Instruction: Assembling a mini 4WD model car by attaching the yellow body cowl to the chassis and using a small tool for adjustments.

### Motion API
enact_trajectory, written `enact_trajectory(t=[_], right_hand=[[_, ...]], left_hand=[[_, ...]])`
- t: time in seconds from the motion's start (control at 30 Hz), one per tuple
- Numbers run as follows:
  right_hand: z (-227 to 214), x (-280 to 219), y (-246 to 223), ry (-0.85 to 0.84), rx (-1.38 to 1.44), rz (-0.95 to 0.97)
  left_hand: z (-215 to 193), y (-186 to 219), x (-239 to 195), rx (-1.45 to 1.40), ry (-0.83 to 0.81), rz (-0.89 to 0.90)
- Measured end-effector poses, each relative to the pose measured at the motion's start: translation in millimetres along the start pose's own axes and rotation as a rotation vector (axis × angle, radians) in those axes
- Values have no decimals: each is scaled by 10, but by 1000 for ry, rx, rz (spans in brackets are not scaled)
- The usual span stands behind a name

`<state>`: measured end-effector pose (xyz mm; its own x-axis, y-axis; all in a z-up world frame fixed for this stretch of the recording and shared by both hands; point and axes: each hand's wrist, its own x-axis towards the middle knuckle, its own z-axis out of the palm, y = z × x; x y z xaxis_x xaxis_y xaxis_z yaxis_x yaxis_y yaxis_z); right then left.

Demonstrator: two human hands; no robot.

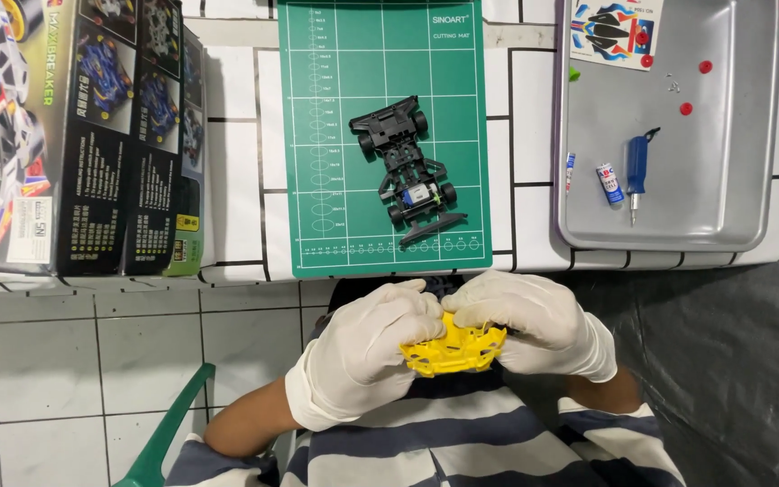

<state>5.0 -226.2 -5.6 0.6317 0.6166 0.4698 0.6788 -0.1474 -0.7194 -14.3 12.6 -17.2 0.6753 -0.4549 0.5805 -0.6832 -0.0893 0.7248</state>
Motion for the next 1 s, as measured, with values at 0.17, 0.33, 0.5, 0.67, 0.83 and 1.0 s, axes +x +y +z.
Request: enact_trajectory(t=[0.17, 0.33, 0.5, 0.67, 0.83, 1.0], right_hand=[[-8, 62, -9, -32, -3, 34], [95, -67, 94, 46, 69, 122], [210, -87, 91, 302, 238, 495], [320, 21, 40, 476, -204, 425], [588, 21, 84, 555, -416, 446], [582, -4, 301, 638, -356, 491]], left_hand=[[-31, 17, 3, 49, 27, -21], [-38, 37, 17, 37, 51, -172], [145, -94, 79, -319, 330, -488], [283, -297, 200, -405, 469, -632], [361, -332, 373, -418, 533, -715], [310, -270, 389, -449, 433, -792]])
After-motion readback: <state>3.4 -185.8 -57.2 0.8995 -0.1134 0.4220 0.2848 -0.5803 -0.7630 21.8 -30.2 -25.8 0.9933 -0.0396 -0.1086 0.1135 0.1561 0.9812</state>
